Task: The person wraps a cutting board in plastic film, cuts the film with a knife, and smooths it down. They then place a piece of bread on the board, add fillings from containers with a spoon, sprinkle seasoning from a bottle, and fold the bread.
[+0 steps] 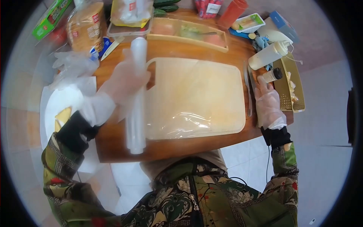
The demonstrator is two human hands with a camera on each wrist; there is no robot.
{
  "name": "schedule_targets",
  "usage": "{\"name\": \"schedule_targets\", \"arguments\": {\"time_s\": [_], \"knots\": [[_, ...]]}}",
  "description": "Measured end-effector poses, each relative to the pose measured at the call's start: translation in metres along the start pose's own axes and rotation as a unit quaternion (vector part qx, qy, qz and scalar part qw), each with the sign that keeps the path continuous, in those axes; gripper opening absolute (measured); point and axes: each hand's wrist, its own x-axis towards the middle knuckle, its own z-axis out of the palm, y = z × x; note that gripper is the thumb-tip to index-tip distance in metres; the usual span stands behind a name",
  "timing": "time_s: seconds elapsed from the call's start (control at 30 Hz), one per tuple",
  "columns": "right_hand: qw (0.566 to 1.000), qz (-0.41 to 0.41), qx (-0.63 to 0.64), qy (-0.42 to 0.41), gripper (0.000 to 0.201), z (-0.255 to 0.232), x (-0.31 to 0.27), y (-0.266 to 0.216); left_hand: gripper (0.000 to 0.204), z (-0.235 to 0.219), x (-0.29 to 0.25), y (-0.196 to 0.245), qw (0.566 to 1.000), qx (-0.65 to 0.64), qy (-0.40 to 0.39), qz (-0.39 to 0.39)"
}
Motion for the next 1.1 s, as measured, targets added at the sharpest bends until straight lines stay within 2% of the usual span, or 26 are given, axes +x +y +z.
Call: {"name": "schedule_targets", "arguments": {"time_s": [0.03,0.07,0.13,0.17,0.2,0.27,0.3,0.33,0.37,0.4,0.53,0.6,0.67,0.73,0.77,0.8,0.9,0.93,0.97,1.0,1.1], "knots": [[0.995,-0.063,-0.024,0.075,0.049,-0.003,0.000,-0.005,0.055,0.002,0.002,0.000,1.000,-0.001,-0.002,0.006],[0.981,-0.110,0.058,0.148,0.036,0.004,0.004,-0.011,0.062,0.003,0.003,-0.002,1.000,0.014,0.003,-0.008],[0.957,-0.109,0.224,0.146,0.015,-0.008,0.011,-0.047,0.077,0.007,0.007,-0.008,0.998,0.050,0.018,-0.032],[0.937,-0.119,0.291,0.151,0.007,-0.007,0.018,-0.060,0.077,0.008,0.007,-0.007,0.998,0.052,0.018,-0.027],[0.937,-0.116,0.291,0.154,0.007,-0.004,0.026,-0.069,0.078,0.008,0.006,-0.006,0.997,0.056,0.025,-0.045],[0.949,-0.133,0.275,0.074,0.012,0.002,0.043,-0.085,0.078,0.006,0.007,-0.004,0.996,0.061,0.032,-0.064],[0.949,-0.133,0.276,0.076,0.012,-0.004,0.048,-0.094,0.083,0.004,0.008,-0.003,0.995,0.053,0.000,-0.080],[0.969,-0.188,0.155,0.032,0.017,-0.014,0.053,-0.102,0.089,0.002,0.009,-0.001,0.994,0.045,-0.032,-0.097],[0.971,-0.238,0.031,-0.012,0.023,-0.022,0.059,-0.110,0.089,0.001,0.008,0.000,0.994,0.045,-0.031,-0.096],[0.962,-0.241,-0.114,-0.056,0.038,-0.022,0.068,-0.119,0.093,0.001,0.005,0.002,0.992,0.041,-0.035,-0.110],[0.968,-0.216,-0.112,-0.068,0.037,-0.003,0.085,-0.125,0.095,-0.001,0.005,0.005,0.992,0.045,-0.040,-0.115],[0.974,-0.206,-0.069,-0.070,0.041,-0.003,0.088,-0.126,0.095,0.000,0.006,0.005,0.991,0.035,-0.040,-0.125],[0.970,-0.238,-0.031,-0.048,0.036,0.002,0.089,-0.122,0.095,0.003,0.005,0.000,0.990,0.025,-0.038,-0.135],[0.963,-0.270,0.009,-0.027,0.032,0.006,0.092,-0.124,0.098,0.006,0.004,-0.012,0.998,-0.036,-0.002,-0.059],[0.976,-0.146,0.134,-0.095,0.027,0.006,0.095,-0.130,0.098,0.006,0.004,-0.010,0.998,-0.035,-0.003,-0.061],[0.954,-0.016,0.254,-0.160,0.025,0.005,0.097,-0.135,0.097,0.004,0.004,-0.007,0.997,-0.036,-0.006,-0.061],[0.933,0.012,0.310,-0.183,0.025,0.000,0.096,-0.140,0.092,0.005,0.003,-0.011,0.999,-0.022,0.004,-0.049],[0.932,0.011,0.311,-0.184,0.025,0.006,0.097,-0.135,0.089,0.005,0.003,-0.013,0.999,-0.008,0.017,-0.035],[0.956,-0.097,0.254,-0.114,0.026,0.018,0.099,-0.124,0.089,0.003,0.002,-0.010,0.999,-0.007,0.016,-0.037],[0.959,-0.203,0.193,-0.040,0.027,0.026,0.100,-0.116,0.090,0.000,0.002,-0.004,0.999,-0.021,0.015,-0.032],[0.957,-0.183,0.223,-0.020,0.027,0.043,0.107,-0.100,0.095,0.000,0.004,-0.003,0.999,-0.032,0.018,-0.017]]}}
